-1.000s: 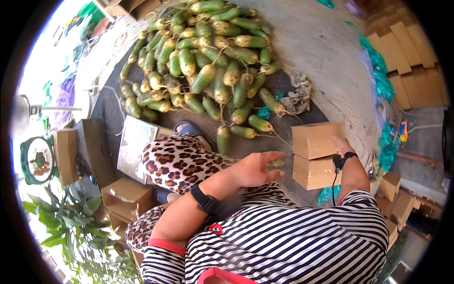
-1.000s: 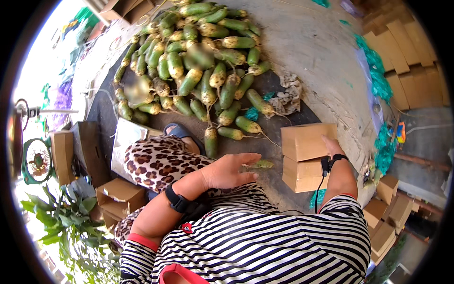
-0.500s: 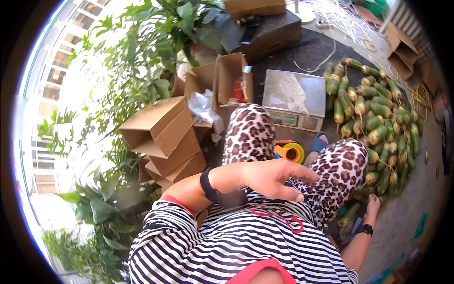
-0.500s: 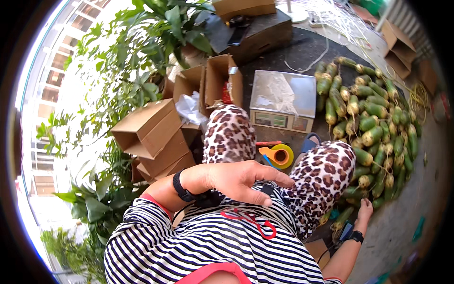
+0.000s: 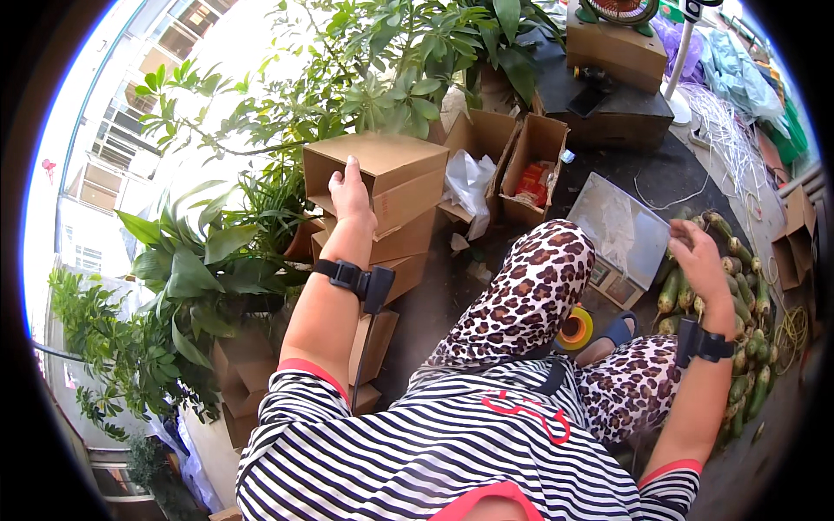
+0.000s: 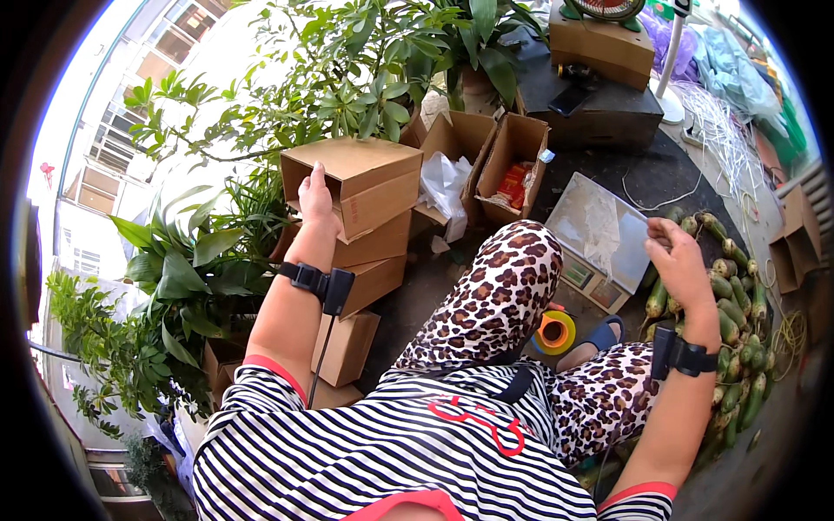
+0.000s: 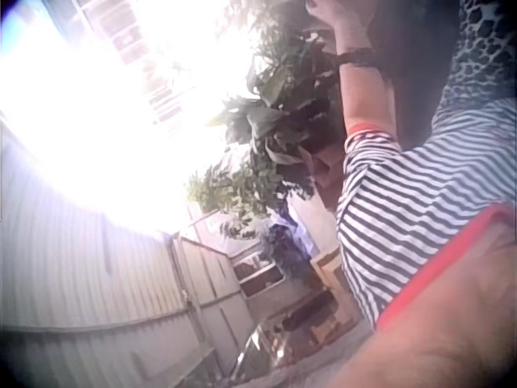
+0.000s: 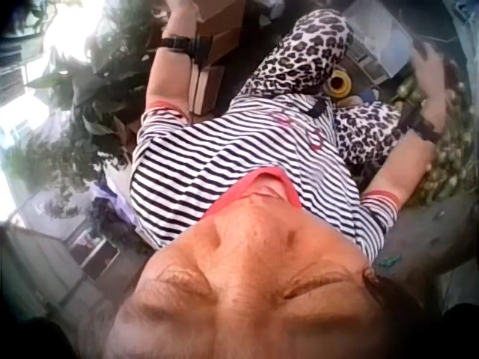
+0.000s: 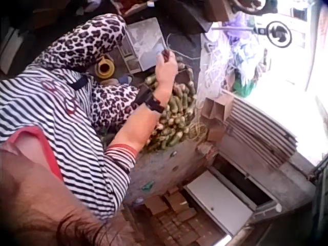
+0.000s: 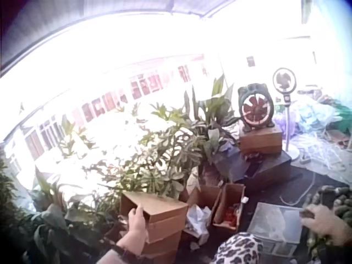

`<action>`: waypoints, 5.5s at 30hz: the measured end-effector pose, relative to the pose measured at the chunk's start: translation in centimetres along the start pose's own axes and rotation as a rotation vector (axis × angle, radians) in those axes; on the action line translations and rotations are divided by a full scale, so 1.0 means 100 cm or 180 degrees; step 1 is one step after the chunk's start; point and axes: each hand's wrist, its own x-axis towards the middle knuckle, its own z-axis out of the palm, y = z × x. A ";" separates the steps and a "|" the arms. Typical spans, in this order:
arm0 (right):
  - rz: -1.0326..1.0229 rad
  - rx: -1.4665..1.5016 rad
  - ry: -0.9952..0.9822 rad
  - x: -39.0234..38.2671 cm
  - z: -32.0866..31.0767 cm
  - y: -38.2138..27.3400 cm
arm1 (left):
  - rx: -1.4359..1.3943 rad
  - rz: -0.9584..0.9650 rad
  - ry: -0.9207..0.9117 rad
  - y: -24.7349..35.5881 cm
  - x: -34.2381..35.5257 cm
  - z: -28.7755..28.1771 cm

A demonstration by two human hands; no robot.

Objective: The person sits on the floor and packs green vegetables into a cardboard box lined with a plastic bag. They place the vegetables one by one into the box, then fold the plastic bag over the top and seal the box with tape.

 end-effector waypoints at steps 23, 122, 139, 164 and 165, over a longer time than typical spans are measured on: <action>0.0854 0.0498 0.2888 0.002 -0.013 0.081 | 0.1775 0.4343 -0.2616 0.051 -0.211 0.102; 0.0629 0.4762 0.0608 0.098 0.100 -0.085 | -0.0147 0.3630 -0.2797 -0.016 -0.154 0.167; 0.1233 -0.1437 0.2446 -0.067 0.006 0.039 | 0.0890 -0.0403 -0.5911 0.045 -0.260 0.213; 0.0150 -0.0262 0.1480 -0.055 0.091 0.045 | 0.1124 0.0763 -0.6871 -0.008 -0.312 0.203; 0.0364 -0.0067 0.1439 -0.053 0.089 0.040 | 0.1336 0.1262 -0.6862 -0.016 -0.309 0.205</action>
